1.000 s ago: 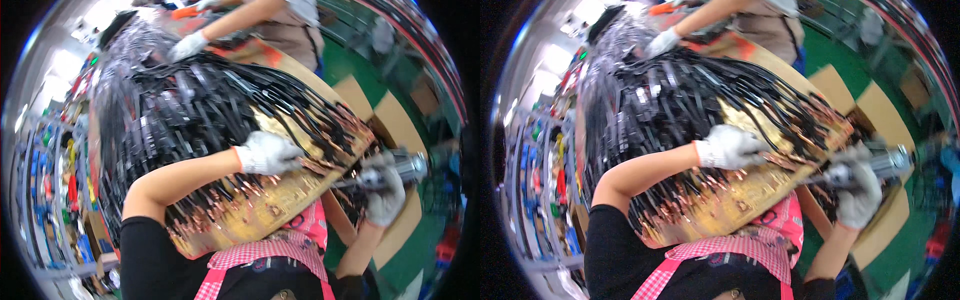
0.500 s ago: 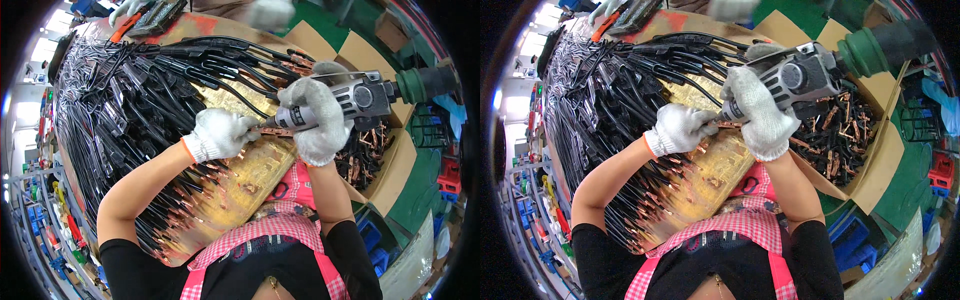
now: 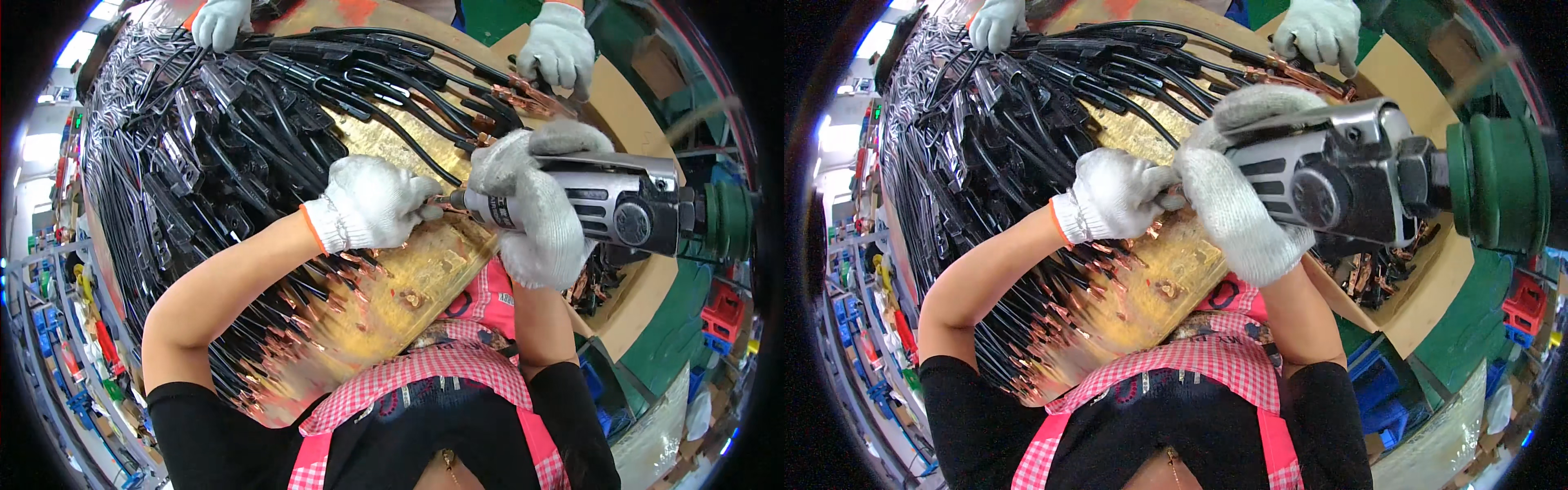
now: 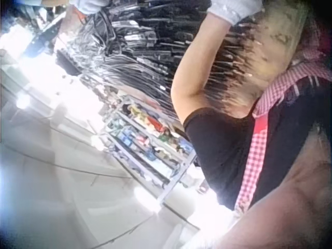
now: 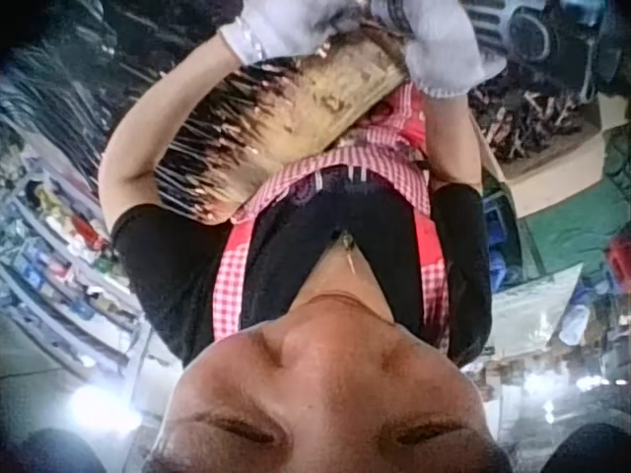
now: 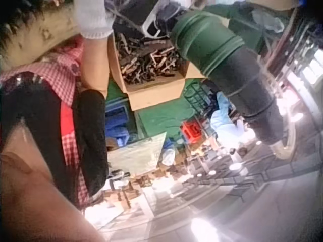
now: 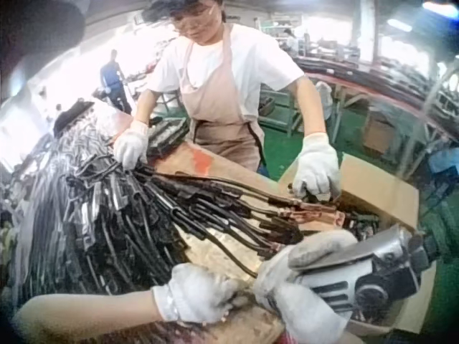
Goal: Assembling metal welding clamps by installing springs and securing parts with a pneumatic screwdriver.
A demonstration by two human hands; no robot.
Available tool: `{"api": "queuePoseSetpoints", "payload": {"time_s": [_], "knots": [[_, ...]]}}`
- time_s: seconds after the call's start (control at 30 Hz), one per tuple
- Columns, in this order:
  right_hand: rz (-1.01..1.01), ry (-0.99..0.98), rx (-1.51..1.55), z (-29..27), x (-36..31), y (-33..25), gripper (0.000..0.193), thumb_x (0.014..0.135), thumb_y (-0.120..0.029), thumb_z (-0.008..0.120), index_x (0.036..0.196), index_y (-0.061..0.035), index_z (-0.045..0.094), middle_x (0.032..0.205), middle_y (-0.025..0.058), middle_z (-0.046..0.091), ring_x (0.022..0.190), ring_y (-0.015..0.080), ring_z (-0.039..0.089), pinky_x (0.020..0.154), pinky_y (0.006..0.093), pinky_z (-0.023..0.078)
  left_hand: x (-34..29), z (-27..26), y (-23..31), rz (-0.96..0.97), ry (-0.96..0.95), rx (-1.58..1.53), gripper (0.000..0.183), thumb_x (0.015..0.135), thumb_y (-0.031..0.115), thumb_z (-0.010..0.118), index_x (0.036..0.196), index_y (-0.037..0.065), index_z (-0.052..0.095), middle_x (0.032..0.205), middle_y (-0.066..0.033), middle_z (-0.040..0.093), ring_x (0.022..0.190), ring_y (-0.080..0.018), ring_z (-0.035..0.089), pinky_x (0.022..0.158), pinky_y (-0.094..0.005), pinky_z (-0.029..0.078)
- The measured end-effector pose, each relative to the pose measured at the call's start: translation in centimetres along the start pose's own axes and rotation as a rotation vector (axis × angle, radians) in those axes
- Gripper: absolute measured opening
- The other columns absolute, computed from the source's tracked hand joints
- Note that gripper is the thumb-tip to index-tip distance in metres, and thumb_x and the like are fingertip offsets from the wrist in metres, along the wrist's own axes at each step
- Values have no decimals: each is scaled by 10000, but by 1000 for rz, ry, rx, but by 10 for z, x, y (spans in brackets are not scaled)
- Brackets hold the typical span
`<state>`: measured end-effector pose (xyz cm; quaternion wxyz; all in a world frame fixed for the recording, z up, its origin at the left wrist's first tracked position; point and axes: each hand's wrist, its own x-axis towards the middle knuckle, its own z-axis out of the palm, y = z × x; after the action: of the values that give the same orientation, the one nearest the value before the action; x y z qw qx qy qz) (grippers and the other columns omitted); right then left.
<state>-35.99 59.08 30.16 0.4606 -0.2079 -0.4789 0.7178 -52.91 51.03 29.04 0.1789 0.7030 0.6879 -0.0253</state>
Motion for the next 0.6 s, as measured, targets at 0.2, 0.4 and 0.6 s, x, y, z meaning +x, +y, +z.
{"api": "queuePoseSetpoints", "payload": {"time_s": [0.2,0.4,0.6], "knots": [[-137,-89,8,-6,6,6,300,893,-68,556,1172,-13,458,819,170,602,769,273,598,733,448,528,1,0,3,-34,33,6,206,832,352,652,986,235,725,656,-86,667,615,-316,676,520,-474,501],[-137,-177,231,-3,7,6,281,904,-66,561,1168,-40,468,834,162,601,768,270,593,700,424,523,1,7,-1,-11,54,28,273,831,384,669,1079,282,723,638,-83,663,574,-311,665,490,-442,508],[-138,-229,369,-2,8,6,263,916,-64,566,1164,-67,479,850,155,599,767,267,588,667,400,518,0,14,0,-5,101,46,274,831,382,675,1083,288,727,652,-75,674,586,-305,674,496,-434,516]]}}
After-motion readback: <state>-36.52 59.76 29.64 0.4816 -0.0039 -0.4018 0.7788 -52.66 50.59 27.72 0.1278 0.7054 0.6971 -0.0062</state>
